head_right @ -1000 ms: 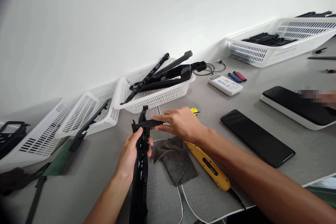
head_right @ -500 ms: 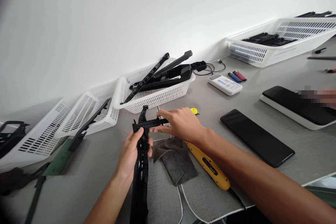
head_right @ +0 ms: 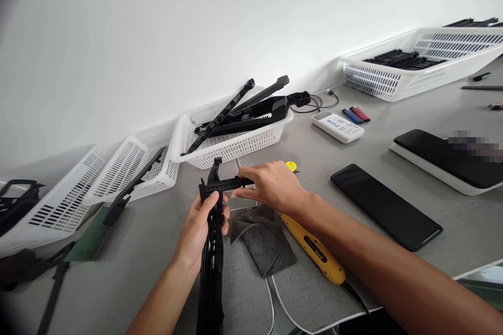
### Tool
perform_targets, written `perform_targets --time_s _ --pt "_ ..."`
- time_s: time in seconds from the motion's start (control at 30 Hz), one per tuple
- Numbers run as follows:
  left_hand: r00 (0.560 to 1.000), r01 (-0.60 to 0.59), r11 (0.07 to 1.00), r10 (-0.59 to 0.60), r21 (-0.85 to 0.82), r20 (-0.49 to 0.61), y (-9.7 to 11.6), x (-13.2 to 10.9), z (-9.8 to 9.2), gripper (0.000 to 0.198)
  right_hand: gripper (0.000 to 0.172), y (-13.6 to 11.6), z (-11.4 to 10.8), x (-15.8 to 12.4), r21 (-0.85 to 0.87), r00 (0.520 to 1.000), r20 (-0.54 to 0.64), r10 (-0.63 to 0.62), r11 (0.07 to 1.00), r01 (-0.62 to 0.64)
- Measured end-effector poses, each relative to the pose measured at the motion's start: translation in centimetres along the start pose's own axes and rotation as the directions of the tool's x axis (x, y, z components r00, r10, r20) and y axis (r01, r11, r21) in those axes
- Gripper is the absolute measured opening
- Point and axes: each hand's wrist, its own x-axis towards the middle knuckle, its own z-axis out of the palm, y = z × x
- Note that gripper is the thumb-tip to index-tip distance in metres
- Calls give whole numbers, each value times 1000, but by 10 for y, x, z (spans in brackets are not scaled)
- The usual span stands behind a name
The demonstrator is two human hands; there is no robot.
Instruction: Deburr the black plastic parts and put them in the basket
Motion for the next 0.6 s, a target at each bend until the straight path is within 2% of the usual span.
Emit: perform_targets --time_s 0.33,0.6 --pt "1000 9 999 -9 36 1 2 -2 3 36 59 1 0 0 5 1000 -16 -5 1000 5" --pt "1000 3 999 -3 53 6 0 -1 2 34 59 0 0 1 -26 1000 16 9 1000 -8"
